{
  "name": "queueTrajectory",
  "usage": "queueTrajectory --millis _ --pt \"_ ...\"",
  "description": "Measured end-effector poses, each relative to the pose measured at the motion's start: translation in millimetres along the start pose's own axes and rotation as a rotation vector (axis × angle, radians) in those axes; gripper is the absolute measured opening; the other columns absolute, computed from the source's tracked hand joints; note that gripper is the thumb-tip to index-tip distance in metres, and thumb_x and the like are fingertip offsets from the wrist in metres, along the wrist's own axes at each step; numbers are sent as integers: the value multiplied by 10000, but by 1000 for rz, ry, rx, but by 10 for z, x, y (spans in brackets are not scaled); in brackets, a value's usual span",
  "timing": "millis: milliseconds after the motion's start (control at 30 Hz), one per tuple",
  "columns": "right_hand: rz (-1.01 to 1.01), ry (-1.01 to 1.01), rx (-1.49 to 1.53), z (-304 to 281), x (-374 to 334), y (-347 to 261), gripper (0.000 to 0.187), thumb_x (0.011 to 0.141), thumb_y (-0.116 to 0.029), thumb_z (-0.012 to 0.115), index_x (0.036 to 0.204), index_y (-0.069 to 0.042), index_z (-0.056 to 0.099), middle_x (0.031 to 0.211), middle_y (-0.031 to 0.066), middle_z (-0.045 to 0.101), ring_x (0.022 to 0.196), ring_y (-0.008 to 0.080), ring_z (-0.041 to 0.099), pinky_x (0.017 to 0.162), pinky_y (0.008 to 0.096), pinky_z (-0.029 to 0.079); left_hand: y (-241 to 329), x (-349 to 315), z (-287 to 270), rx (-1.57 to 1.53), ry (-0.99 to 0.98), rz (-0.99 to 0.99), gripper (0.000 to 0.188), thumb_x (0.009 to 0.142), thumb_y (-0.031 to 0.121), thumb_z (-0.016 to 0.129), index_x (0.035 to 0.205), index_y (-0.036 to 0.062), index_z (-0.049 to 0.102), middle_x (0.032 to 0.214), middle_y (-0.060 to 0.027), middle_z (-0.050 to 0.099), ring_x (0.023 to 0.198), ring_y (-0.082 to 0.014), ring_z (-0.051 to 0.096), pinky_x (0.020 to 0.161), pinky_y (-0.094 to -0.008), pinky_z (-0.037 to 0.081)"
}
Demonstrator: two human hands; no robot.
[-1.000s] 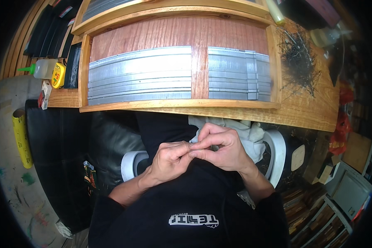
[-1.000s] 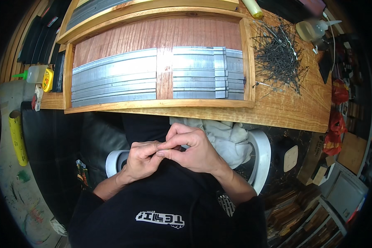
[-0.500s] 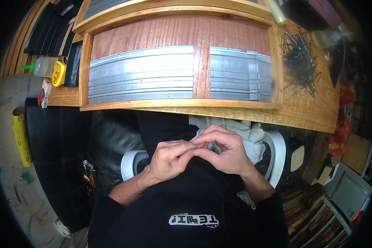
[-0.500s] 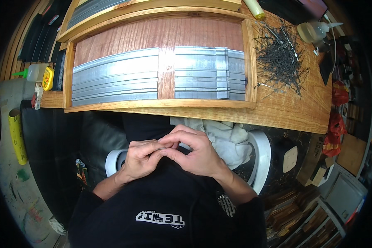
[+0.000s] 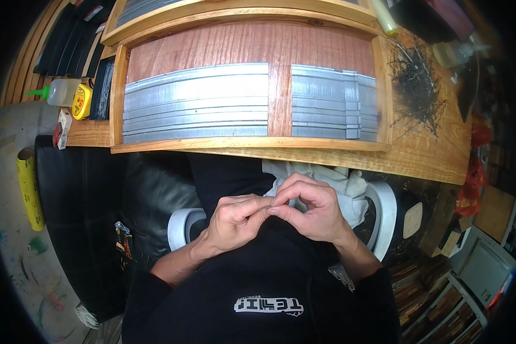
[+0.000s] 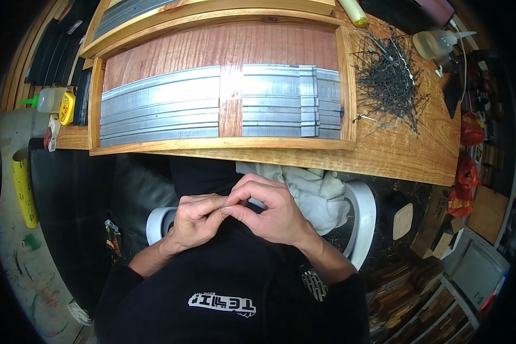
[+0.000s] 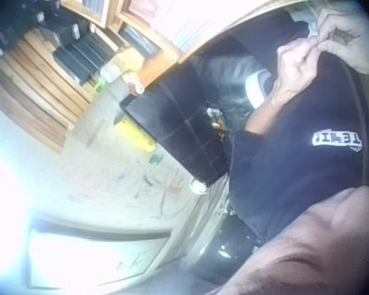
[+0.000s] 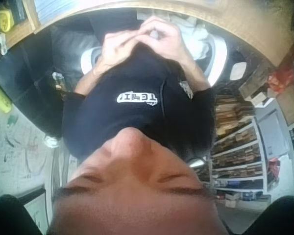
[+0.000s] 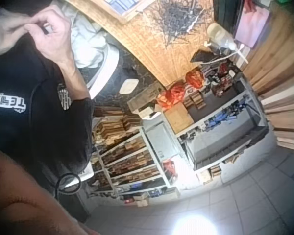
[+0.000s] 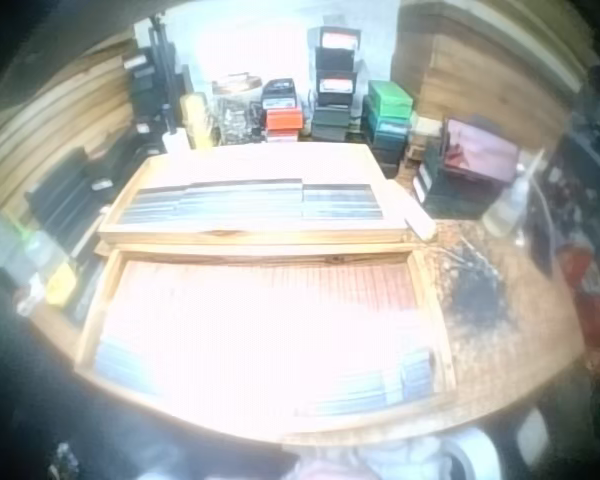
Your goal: The person picks up small rectangular metal pieces from a wooden tray and joins them together by hand. They repeatedly align and press the pieces to form a short linked chain, then hold the assembled segment for inspection.
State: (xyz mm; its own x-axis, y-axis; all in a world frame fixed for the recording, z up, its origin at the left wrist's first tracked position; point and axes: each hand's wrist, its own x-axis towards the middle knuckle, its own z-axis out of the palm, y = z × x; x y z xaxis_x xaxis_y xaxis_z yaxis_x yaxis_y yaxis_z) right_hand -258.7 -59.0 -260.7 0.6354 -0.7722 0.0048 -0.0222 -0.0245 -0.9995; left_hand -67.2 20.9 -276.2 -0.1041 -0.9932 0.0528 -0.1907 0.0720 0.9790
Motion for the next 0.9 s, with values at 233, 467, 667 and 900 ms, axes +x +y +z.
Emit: queueTrajectory --millis 233,467,667,900 --pt "4 2 9 -9 -6 1 101 850 2 809 895 -11 720 884 63 695 801 162 683 705 274 534 19 -1 3 -31 -11 -41 194 893 -37 751 1086 -52 748 838 -186 747 710 -266 741 631 -316 558" --pt "15 21 47 -5 -19 24 94 851 15 790 885 -5 706 892 67 694 808 179 681 724 289 534 13 5 10 -18 -4 -31 177 917 -16 761 1086 -67 750 832 -172 763 686 -191 736 607 -272 549" --pt "-62 27 -76 0 2 -9 100 850 21 782 904 -10 703 890 83 695 808 207 682 721 299 539 24 14 34 -23 27 -54 179 915 1 775 1087 -47 762 843 -160 772 697 -177 739 606 -263 545" --pt "-91 56 -93 33 -8 5 117 841 22 794 907 -4 700 877 97 698 802 215 683 715 306 541 47 19 15 -7 35 -69 171 913 13 780 1074 -41 768 846 -157 776 697 -177 748 612 -264 553"
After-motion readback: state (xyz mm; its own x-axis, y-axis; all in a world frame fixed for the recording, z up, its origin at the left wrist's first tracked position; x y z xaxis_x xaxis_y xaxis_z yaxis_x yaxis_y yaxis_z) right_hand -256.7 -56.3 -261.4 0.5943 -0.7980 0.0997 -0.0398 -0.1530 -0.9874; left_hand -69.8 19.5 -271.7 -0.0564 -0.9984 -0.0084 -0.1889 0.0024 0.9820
